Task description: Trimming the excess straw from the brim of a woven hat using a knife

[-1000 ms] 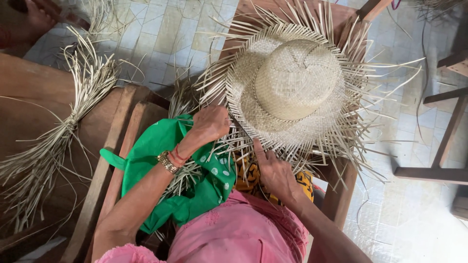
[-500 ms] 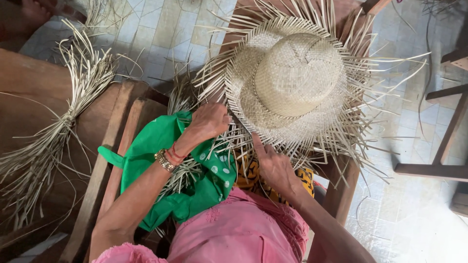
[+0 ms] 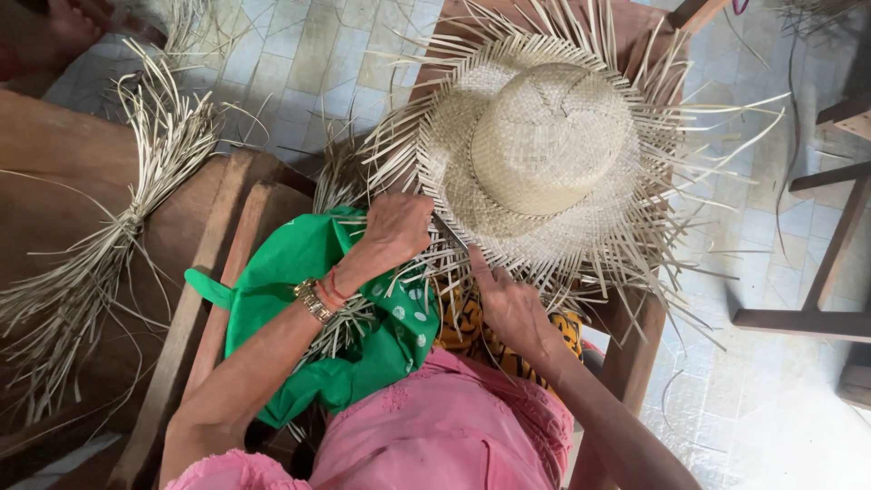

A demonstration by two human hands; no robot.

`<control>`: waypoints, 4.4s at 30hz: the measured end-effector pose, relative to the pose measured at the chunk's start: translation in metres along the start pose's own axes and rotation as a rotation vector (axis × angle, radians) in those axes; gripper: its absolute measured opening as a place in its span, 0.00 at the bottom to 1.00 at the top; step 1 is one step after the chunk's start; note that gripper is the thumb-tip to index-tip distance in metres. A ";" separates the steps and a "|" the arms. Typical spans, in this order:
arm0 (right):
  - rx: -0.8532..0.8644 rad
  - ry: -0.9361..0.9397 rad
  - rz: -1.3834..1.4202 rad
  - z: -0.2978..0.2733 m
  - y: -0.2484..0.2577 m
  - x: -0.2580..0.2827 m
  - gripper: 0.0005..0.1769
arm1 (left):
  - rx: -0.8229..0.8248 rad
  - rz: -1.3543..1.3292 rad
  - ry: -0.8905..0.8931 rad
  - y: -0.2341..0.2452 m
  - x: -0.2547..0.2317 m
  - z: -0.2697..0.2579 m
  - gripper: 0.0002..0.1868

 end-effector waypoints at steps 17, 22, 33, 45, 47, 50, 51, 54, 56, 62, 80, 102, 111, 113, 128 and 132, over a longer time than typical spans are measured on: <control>-0.115 0.041 0.159 -0.002 0.005 -0.017 0.28 | 0.227 0.386 0.230 0.036 -0.070 -0.113 0.11; -0.147 0.093 0.438 -0.009 0.030 -0.014 0.25 | -0.137 0.270 0.071 0.046 -0.095 -0.064 0.10; -0.210 0.054 0.769 -0.019 0.055 -0.031 0.23 | 0.133 0.278 0.416 0.007 -0.070 -0.017 0.26; -0.633 -0.360 0.768 -0.014 0.125 -0.126 0.06 | -0.143 -0.777 -0.004 0.093 -0.124 0.010 0.41; -0.612 -0.352 0.834 0.002 0.114 -0.143 0.06 | -0.118 -0.813 0.006 0.086 -0.118 0.025 0.42; -0.576 -0.339 0.944 0.017 0.107 -0.152 0.07 | -0.106 -0.823 0.022 0.086 -0.111 0.040 0.44; -0.562 -0.336 0.984 0.021 0.106 -0.151 0.08 | -0.122 -0.799 0.027 0.088 -0.109 0.043 0.44; -0.508 -0.287 1.193 0.008 0.123 -0.122 0.12 | -0.082 -0.843 -0.013 0.083 -0.097 0.051 0.44; -0.466 -0.316 1.212 -0.002 0.124 -0.111 0.12 | -0.093 -0.868 -0.060 0.079 -0.080 0.061 0.43; -0.453 -0.352 1.134 -0.032 0.144 -0.077 0.11 | -0.039 -0.561 -0.106 0.095 -0.056 0.053 0.27; -0.080 -0.106 0.685 0.026 0.044 0.019 0.27 | 0.352 0.288 0.315 0.064 0.001 0.016 0.27; -0.063 -0.070 0.308 0.037 0.005 0.030 0.33 | 0.158 0.224 0.320 0.054 0.003 0.014 0.05; -0.095 -0.093 0.196 0.036 0.007 0.028 0.39 | 0.209 -0.067 0.349 0.063 0.006 0.011 0.06; -0.050 -0.104 0.188 0.036 0.016 0.029 0.38 | 0.213 -0.048 0.361 0.059 0.013 0.015 0.07; 0.102 -0.101 0.232 0.037 0.015 0.019 0.37 | 0.237 -0.101 0.322 0.067 0.010 0.013 0.05; 0.056 -0.071 0.240 0.037 0.009 0.018 0.36 | 0.335 -0.046 0.340 0.049 0.027 0.021 0.14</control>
Point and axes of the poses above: each hand's wrist, its own z-axis towards the middle knuckle, its own y-axis out of the back of the hand, x = y × z, the point moved 4 cm from there along z, towards the middle knuckle, and after that the axes turned 15 degrees about x, right-handed, at the moved point
